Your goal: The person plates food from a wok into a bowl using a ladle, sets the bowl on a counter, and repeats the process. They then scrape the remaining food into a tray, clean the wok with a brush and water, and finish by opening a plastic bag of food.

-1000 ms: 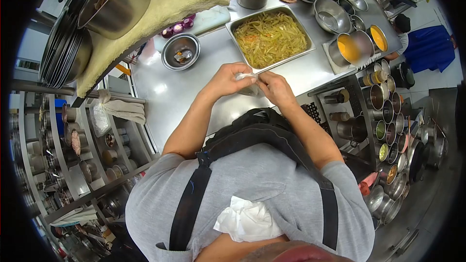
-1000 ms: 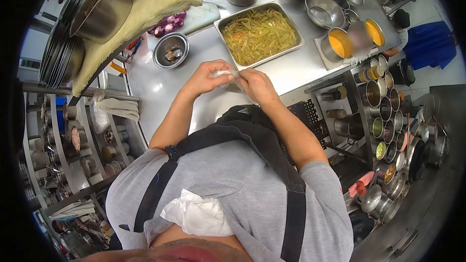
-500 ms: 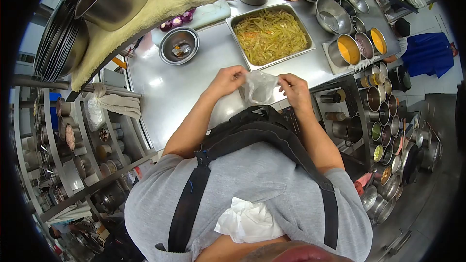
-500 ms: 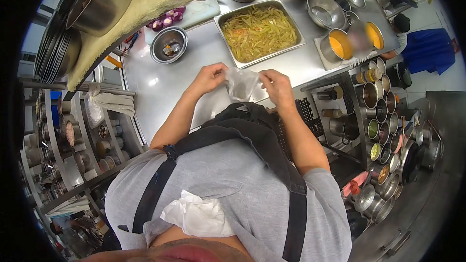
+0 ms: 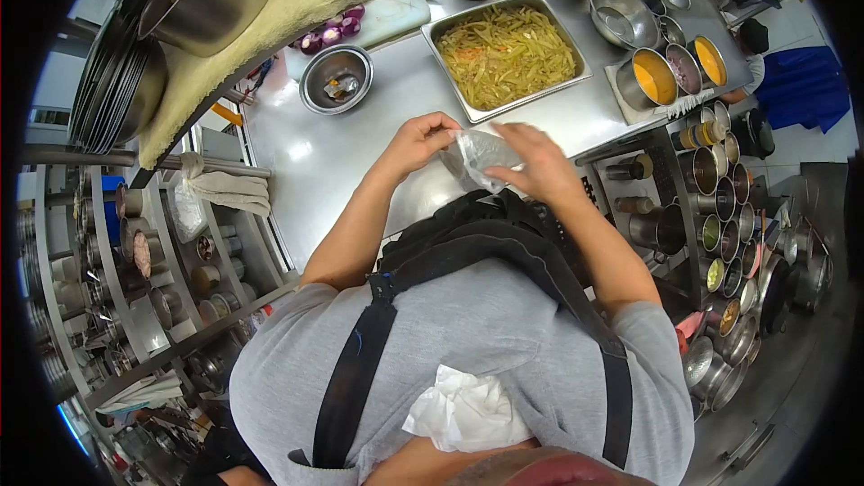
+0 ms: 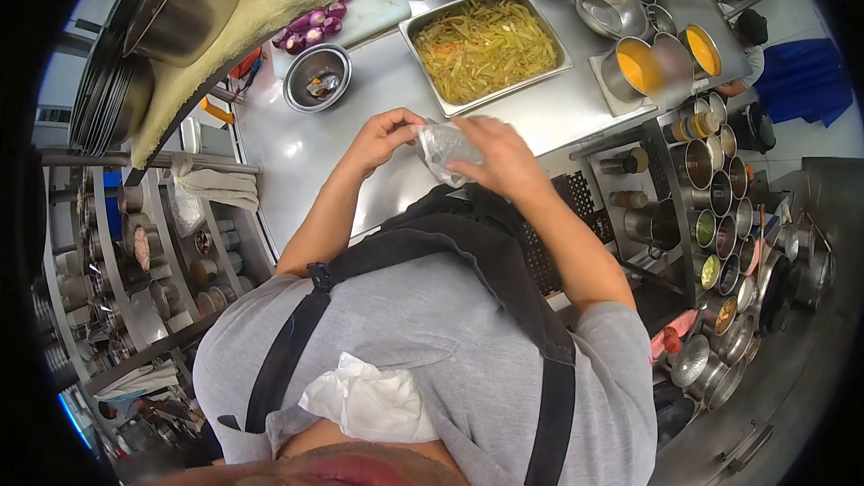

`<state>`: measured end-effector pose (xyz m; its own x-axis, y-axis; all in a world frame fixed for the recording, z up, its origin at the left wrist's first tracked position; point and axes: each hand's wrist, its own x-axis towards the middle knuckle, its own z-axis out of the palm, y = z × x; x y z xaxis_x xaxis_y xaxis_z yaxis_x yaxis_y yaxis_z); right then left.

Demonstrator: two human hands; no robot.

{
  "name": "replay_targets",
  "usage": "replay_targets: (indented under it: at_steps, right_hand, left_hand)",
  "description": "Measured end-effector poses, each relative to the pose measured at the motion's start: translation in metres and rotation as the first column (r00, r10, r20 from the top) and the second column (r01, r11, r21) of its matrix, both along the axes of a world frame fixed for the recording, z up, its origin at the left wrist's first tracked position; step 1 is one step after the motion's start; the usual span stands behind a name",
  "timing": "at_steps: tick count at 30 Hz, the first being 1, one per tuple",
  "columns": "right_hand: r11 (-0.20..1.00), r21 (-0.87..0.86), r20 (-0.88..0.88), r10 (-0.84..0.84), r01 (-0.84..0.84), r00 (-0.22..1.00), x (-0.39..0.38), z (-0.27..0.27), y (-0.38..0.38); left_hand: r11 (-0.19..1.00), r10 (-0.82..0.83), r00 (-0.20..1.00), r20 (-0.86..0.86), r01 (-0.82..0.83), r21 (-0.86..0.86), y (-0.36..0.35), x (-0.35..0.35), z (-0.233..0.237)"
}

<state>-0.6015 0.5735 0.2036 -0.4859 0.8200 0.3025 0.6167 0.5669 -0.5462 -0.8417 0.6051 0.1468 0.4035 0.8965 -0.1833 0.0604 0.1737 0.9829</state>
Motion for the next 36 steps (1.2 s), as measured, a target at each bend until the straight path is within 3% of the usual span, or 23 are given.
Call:
replay_targets:
  at_steps: [2,4,5,7,8,10,12,14,16,17,18,20,21,22,24,26,28,30,31,33,34,36]
  right_hand:
    - [0.996,-0.075,-0.014,0.048,-0.049,0.999,-0.008,-0.028,0.004]
    - [0.913,-0.404,-0.231,-0.163,0.058,0.959,-0.014,-0.041,0.007]
    - [0.870,-0.481,-0.268,-0.262,0.107,0.927,-0.017,-0.033,0.007]
    - [0.813,-0.579,-0.313,-0.301,0.070,0.901,-0.011,-0.048,0.013]
    - [0.751,-0.660,-0.353,-0.355,0.039,0.866,-0.009,-0.052,0.017]
    - [0.744,-0.668,-0.417,-0.372,-0.002,0.829,-0.011,-0.047,0.010]
    - [0.680,-0.714,-0.517,-0.348,-0.169,0.782,-0.012,-0.048,0.001]
    - [0.664,-0.728,-0.500,-0.342,-0.172,0.795,-0.012,-0.062,-0.007]
    - [0.711,-0.694,-0.499,-0.359,-0.115,0.789,-0.003,-0.071,-0.008]
    - [0.682,-0.726,-0.506,-0.444,-0.087,0.740,0.003,-0.072,-0.009]
    - [0.683,-0.726,-0.506,-0.449,-0.083,0.736,0.009,-0.073,-0.009]
    - [0.635,-0.766,-0.582,-0.621,-0.099,0.526,0.022,-0.075,-0.010]
    - [0.610,-0.784,-0.597,-0.694,-0.114,0.402,0.027,-0.077,-0.012]
    - [0.604,-0.789,-0.593,-0.704,-0.110,0.390,0.031,-0.080,-0.014]
    - [0.610,-0.791,-0.527,-0.643,-0.044,0.556,0.036,-0.083,-0.014]
    - [0.603,-0.797,-0.519,-0.657,-0.033,0.546,0.028,-0.086,-0.014]
    - [0.660,-0.744,-0.597,-0.586,-0.105,0.548,0.019,-0.083,-0.012]
    - [0.649,-0.756,-0.576,-0.597,-0.085,0.559,0.018,-0.085,-0.011]
    - [0.635,-0.772,-0.530,-0.610,-0.036,0.589,0.023,-0.087,-0.013]
    - [0.613,-0.788,-0.450,-0.635,0.056,0.628,0.034,-0.094,-0.020]
    - [0.613,-0.788,-0.451,-0.637,0.057,0.626,0.045,-0.104,-0.022]
    - [0.630,-0.750,-0.258,-0.561,0.203,0.787,0.064,-0.128,-0.027]
  left_hand:
    - [1.000,-0.004,1.000,-0.014,0.004,0.011,-0.001,0.004,-0.004]
    - [0.918,0.317,0.948,0.012,-0.310,0.246,-0.008,0.009,-0.009]
    - [0.915,0.330,0.944,0.012,-0.323,0.240,-0.014,0.005,-0.021]
    - [0.901,0.433,0.883,-0.180,-0.421,0.101,-0.024,-0.005,-0.044]
    - [0.899,0.437,0.881,-0.181,-0.424,0.106,-0.028,-0.004,-0.038]
    - [0.909,0.185,0.974,0.129,-0.120,-0.399,-0.044,0.006,-0.016]
    - [0.902,0.190,0.957,0.219,-0.082,-0.424,-0.045,0.027,0.010]
    - [0.892,0.198,0.932,0.305,-0.042,-0.451,-0.045,0.033,0.009]
    - [0.941,0.099,0.978,0.187,-0.031,-0.337,-0.030,0.033,-0.010]
    - [0.911,0.151,0.942,0.301,-0.014,-0.413,-0.028,0.030,-0.013]
    - [0.911,0.145,0.943,0.301,-0.008,-0.413,-0.027,0.028,-0.016]
    - [0.847,0.371,0.804,0.464,-0.089,-0.523,-0.025,0.022,-0.018]
    - [0.839,0.363,0.813,0.456,-0.072,-0.540,-0.024,0.020,-0.017]
    - [0.835,0.357,0.820,0.449,-0.064,-0.547,-0.023,0.021,-0.017]
    - [0.878,0.232,0.905,0.355,-0.038,-0.477,-0.025,0.031,-0.011]
    - [0.871,0.171,0.936,0.307,0.002,-0.492,-0.028,0.049,-0.003]
    - [0.935,-0.131,0.991,0.023,0.131,-0.330,-0.028,0.066,0.001]
    - [0.945,-0.123,0.992,-0.014,0.113,-0.308,-0.025,0.066,-0.012]
    - [0.923,0.081,0.990,0.116,-0.030,-0.384,-0.023,0.061,-0.017]
    - [0.816,0.428,0.851,0.303,-0.220,-0.535,-0.017,0.049,-0.019]
    - [0.816,0.426,0.853,0.302,-0.219,-0.535,-0.013,0.038,-0.026]
    - [0.734,0.636,0.598,0.488,-0.273,-0.622,-0.006,0.017,-0.047]
